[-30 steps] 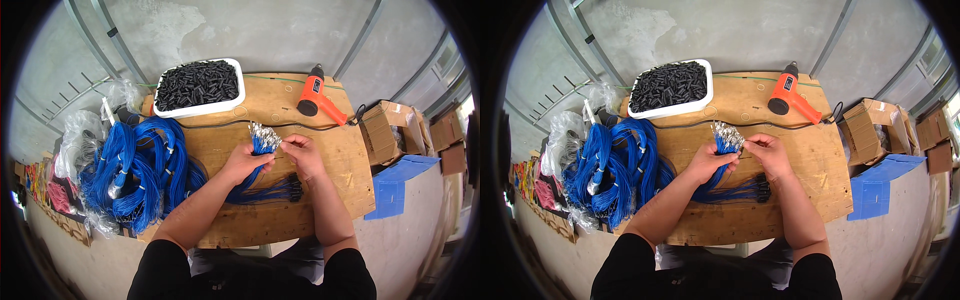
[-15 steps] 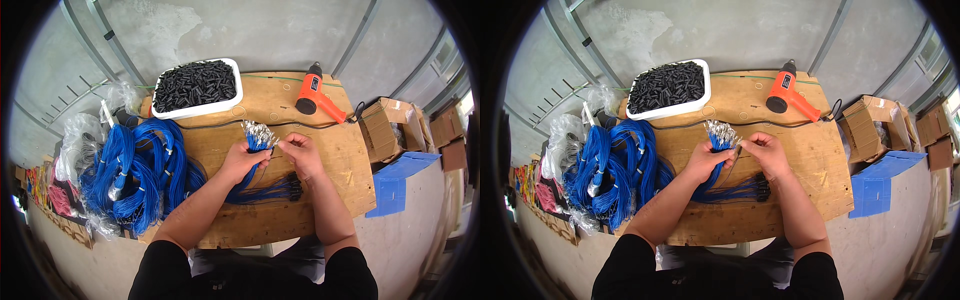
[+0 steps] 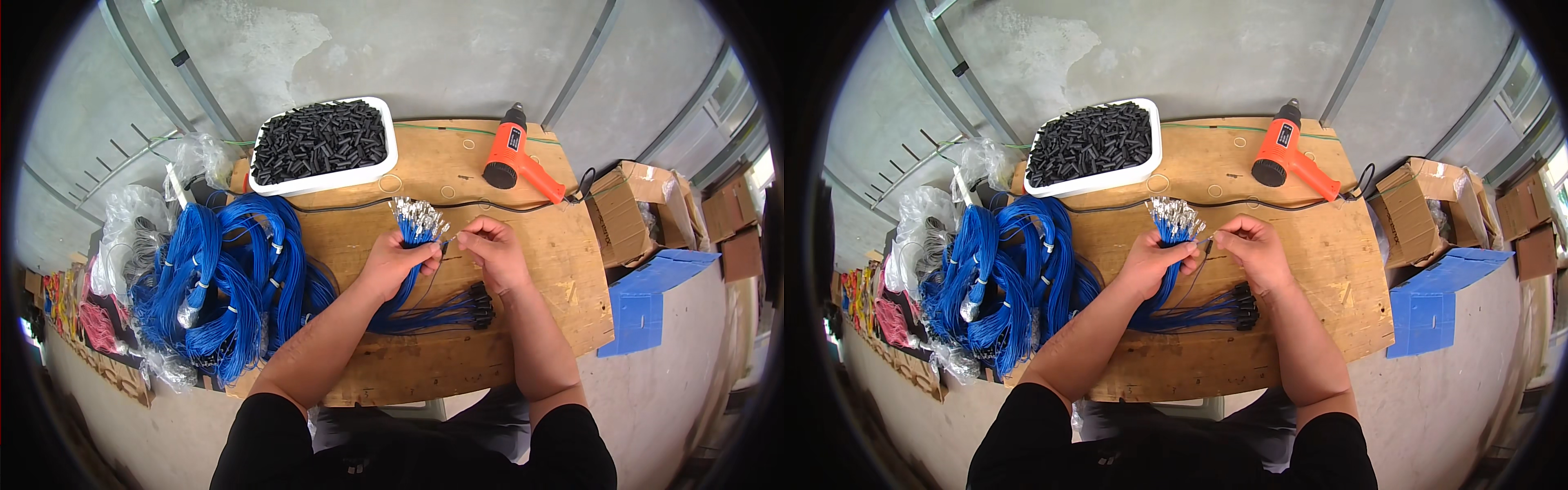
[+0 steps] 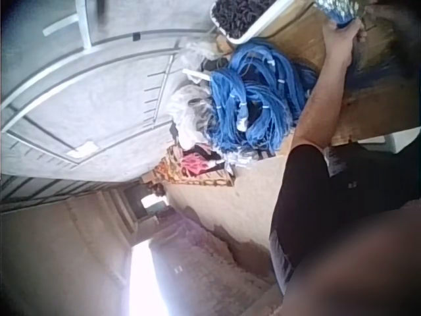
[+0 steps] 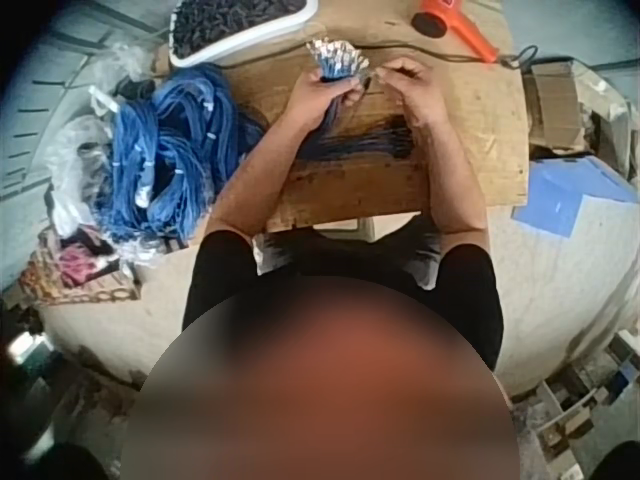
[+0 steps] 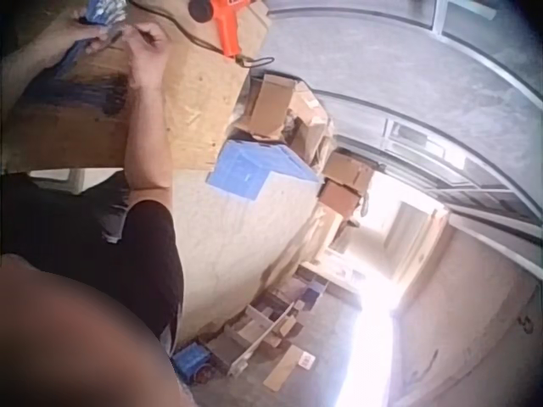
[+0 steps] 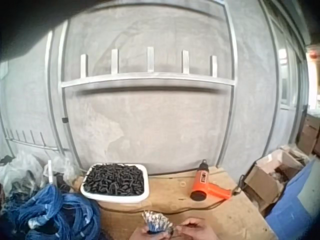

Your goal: Applying black heat shrink tubing to multiple blue wire terminals at a workbench.

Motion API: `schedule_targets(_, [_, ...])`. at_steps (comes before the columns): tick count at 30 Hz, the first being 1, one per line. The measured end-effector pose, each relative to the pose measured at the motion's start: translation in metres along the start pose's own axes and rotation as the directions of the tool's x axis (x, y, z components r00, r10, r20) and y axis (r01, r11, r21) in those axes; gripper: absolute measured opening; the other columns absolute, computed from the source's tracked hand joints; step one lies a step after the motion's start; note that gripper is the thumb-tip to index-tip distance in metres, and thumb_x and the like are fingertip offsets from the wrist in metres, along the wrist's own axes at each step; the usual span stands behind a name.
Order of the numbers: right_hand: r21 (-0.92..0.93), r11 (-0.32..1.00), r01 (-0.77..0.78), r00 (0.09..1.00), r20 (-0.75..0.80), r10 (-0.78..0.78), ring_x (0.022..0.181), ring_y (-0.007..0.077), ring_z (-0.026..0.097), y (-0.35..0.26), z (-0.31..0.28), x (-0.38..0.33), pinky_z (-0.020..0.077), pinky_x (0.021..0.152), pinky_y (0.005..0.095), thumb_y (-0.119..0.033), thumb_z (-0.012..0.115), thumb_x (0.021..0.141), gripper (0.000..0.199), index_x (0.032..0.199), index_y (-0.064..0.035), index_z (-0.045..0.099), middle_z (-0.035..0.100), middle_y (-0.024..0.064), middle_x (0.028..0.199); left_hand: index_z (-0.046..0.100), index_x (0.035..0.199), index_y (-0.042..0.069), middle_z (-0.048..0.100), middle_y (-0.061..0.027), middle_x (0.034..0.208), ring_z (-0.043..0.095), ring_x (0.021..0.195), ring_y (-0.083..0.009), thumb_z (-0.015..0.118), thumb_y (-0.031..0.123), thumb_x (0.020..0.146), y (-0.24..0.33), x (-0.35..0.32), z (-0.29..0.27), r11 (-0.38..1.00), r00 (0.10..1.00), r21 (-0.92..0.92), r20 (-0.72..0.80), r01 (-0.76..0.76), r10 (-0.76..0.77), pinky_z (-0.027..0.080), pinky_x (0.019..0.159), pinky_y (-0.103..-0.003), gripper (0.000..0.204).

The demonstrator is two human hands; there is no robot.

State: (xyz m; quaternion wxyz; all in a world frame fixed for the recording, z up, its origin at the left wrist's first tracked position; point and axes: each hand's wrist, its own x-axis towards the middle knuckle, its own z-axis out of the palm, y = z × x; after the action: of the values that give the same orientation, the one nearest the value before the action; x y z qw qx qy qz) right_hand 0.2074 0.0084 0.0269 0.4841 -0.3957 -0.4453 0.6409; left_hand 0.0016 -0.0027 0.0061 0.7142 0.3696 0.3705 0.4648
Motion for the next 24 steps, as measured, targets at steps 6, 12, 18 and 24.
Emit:
schedule_targets(6, [-0.005,0.999,-0.043,0.999,0.016,0.043,0.051,0.0014,0.039,0.000,0.006,-0.002,0.0267,0.046,0.0191,-0.004,0.070,0.087,0.007,0.085,-0.0050,0.064,0.064,0.0011,0.073,0.068,0.094,-0.001,0.068,-0.0071,0.081,0.062,0.068,-0.0132,0.072,0.007,0.088,-0.001,0.001,-0.002,0.999,0.998,0.016,0.054,-0.039,0.038,0.051,0.062,-0.028,0.011])
schedule_targets(12, [-0.051,0.995,-0.082,0.995,0.047,0.085,0.051,0.0030,0.040,0.002,0.008,-0.001,0.0282,0.046,0.0197,-0.008,0.069,0.088,0.007,0.085,-0.0052,0.064,0.062,0.0005,0.069,0.066,0.094,-0.001,0.066,-0.0064,0.079,0.060,0.067,-0.0118,0.071,0.005,0.089,-0.004,0.004,-0.004,0.992,0.988,0.075,0.118,-0.106,0.097,0.050,0.062,-0.027,0.009])
schedule_targets(18, [0.588,0.788,-0.183,0.969,-0.027,0.245,0.071,0.0143,0.052,-0.003,-0.017,0.012,0.0420,0.060,0.0246,-0.021,0.060,0.094,0.020,0.093,-0.0015,0.064,0.058,0.0058,0.083,0.064,0.089,-0.001,0.063,-0.0042,0.076,0.055,0.063,-0.0105,0.070,0.007,0.090,0.003,0.000,0.004,0.999,0.999,0.022,-0.006,-0.037,0.037,0.044,0.057,-0.025,0.010])
schedule_targets(24, [0.662,0.736,-0.143,0.981,-0.003,0.193,0.092,0.0249,0.057,0.011,-0.037,0.016,0.0502,0.082,0.0327,-0.008,0.055,0.092,0.016,0.103,0.0038,0.059,0.058,0.0137,0.095,0.065,0.091,-0.001,0.066,-0.0066,0.079,0.059,0.066,-0.0115,0.073,0.009,0.088,-0.002,0.005,-0.001,0.999,0.998,0.038,-0.068,0.008,-0.006,0.048,0.060,-0.025,0.014])
